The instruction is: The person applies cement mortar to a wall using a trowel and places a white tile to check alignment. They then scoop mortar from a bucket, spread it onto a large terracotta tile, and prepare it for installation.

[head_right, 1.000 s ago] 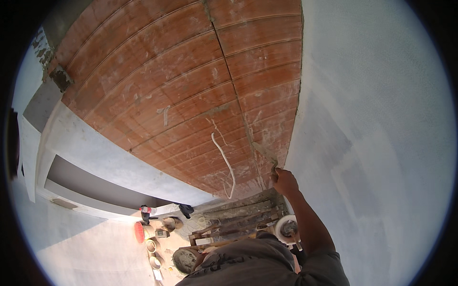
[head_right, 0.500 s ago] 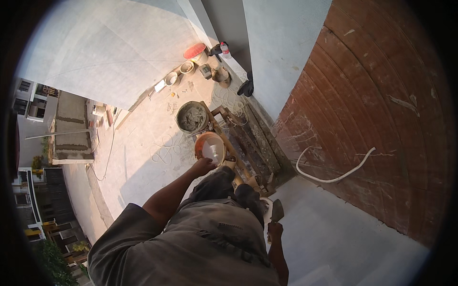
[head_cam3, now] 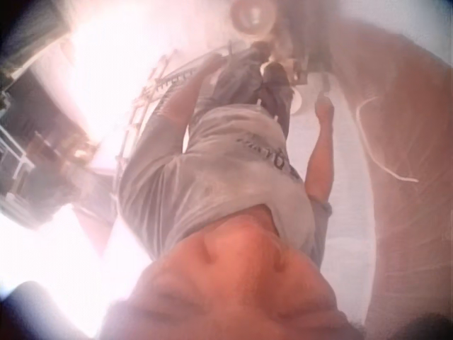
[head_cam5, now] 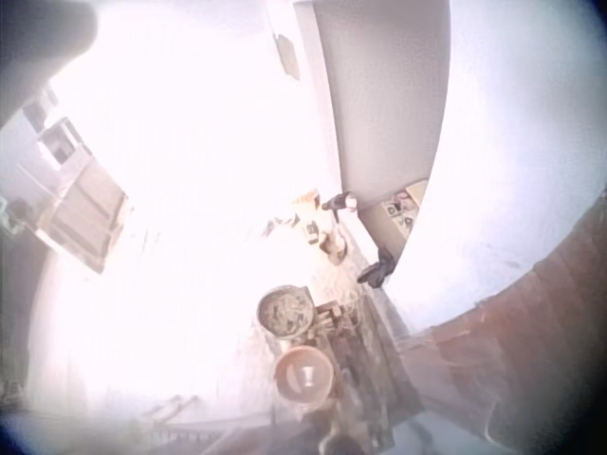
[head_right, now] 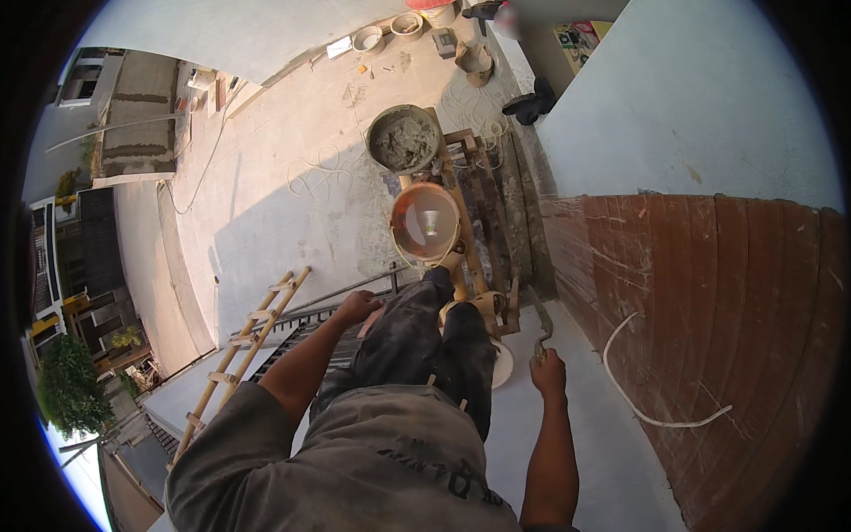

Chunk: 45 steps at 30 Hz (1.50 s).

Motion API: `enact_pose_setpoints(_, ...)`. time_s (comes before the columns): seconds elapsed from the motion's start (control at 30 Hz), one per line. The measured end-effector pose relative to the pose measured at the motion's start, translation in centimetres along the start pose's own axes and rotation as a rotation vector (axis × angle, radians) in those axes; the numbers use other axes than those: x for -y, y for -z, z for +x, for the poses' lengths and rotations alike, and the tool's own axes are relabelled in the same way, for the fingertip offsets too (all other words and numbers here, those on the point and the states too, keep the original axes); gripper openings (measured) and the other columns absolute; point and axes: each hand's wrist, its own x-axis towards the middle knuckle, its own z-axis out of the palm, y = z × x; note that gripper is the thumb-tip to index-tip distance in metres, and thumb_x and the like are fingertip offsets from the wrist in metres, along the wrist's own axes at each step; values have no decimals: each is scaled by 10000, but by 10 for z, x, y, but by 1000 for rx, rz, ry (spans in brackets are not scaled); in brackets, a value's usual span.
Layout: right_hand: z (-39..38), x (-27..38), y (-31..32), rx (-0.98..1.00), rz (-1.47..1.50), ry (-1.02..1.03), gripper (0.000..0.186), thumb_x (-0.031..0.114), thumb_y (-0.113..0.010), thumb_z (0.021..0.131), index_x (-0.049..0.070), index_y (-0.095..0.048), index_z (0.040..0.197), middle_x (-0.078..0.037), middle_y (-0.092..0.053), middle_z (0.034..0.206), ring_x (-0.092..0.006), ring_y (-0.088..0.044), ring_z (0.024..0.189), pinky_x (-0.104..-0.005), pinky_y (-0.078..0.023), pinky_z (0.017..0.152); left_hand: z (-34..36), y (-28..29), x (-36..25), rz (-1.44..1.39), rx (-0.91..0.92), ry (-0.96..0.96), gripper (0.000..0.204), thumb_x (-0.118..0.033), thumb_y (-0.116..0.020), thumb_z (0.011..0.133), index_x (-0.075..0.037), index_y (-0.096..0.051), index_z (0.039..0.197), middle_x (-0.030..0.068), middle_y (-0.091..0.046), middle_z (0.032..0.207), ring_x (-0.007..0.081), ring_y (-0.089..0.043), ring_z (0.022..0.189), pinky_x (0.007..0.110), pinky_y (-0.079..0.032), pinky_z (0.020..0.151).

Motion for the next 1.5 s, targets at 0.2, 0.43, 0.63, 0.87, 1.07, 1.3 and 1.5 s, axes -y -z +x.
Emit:
enact_pose_setpoints(0.2, 85, 164, 49, 409, 225, -237, 312, 239, -658, 903, -15, -591, 1071, -229, -685, 907, -388, -684, 803, -452, -532, 726, 15, 34, -32, -155, -24, -17, 683, -412, -698, 871, 109, -583, 1298, 287, -655, 1234, 358, -641, 1178, 411, -492, 1003)
enact_pose_setpoints(0.43, 179, 202, -73, 406, 223, -38, 415, 302, -624, 943, -24, -571, 1195, -280, -688, 1050, -444, -675, 986, -487, -526, 857, 82, 5, -12, -303, 26, 65, 685, -428, -646, 915, 112, -555, 1327, 278, -636, 1278, 362, -618, 1213, 406, -469, 1041)
enact_pose_setpoints(0.63, 300, 244, -198, 716, 430, -191, 339, 251, -574, 972, -45, -564, 1138, -167, -662, 806, -235, -678, 599, -364, -537, 562, 191, -27, -17, -444, 54, 172, 651, -407, -614, 954, 115, -544, 1336, 272, -627, 1300, 361, -614, 1218, 398, -458, 1044)
enact_pose_setpoints(0.87, 402, 240, -362, 660, 118, 75, 377, 255, -540, 934, -83, -662, 1047, -289, -693, 993, -412, -691, 957, -469, -540, 861, 326, -55, -9, -514, -176, 191, 576, -397, -590, 973, 71, -589, 1310, 199, -696, 1141, 254, -657, 1060, 356, -489, 934)
enact_pose_setpoints(1.07, 452, 227, -394, 401, 96, 131, 348, 219, -552, 923, -60, -695, 1072, -278, -674, 1141, -398, -650, 1097, -435, -516, 955, 402, -75, 11, -708, -346, 172, 504, -382, -586, 971, 30, -629, 1260, 112, -682, 1054, 173, -622, 960, 329, -497, 854)
enact_pose_setpoints(1.3, 512, 236, -420, 325, 596, -154, 260, 136, -514, 951, -37, -638, 1100, -192, -686, 1038, -290, -672, 997, -365, -529, 871, 457, -77, -2, -1753, -93, 320, 445, -380, -566, 984, -32, -577, 1261, 119, -627, 1160, 260, -599, 1039, 399, -493, 945)
enact_pose_setpoints(1.5, 416, 282, -427, 237, 38, 466, 591, 336, -576, 962, -142, -462, 1290, -294, -642, 1188, -412, -629, 1127, -469, -514, 942, 456, -113, 52, -423, -451, -308, 463, -335, -525, 998, -16, -513, 1333, 160, -621, 1257, 301, -609, 1124, 404, -502, 947)
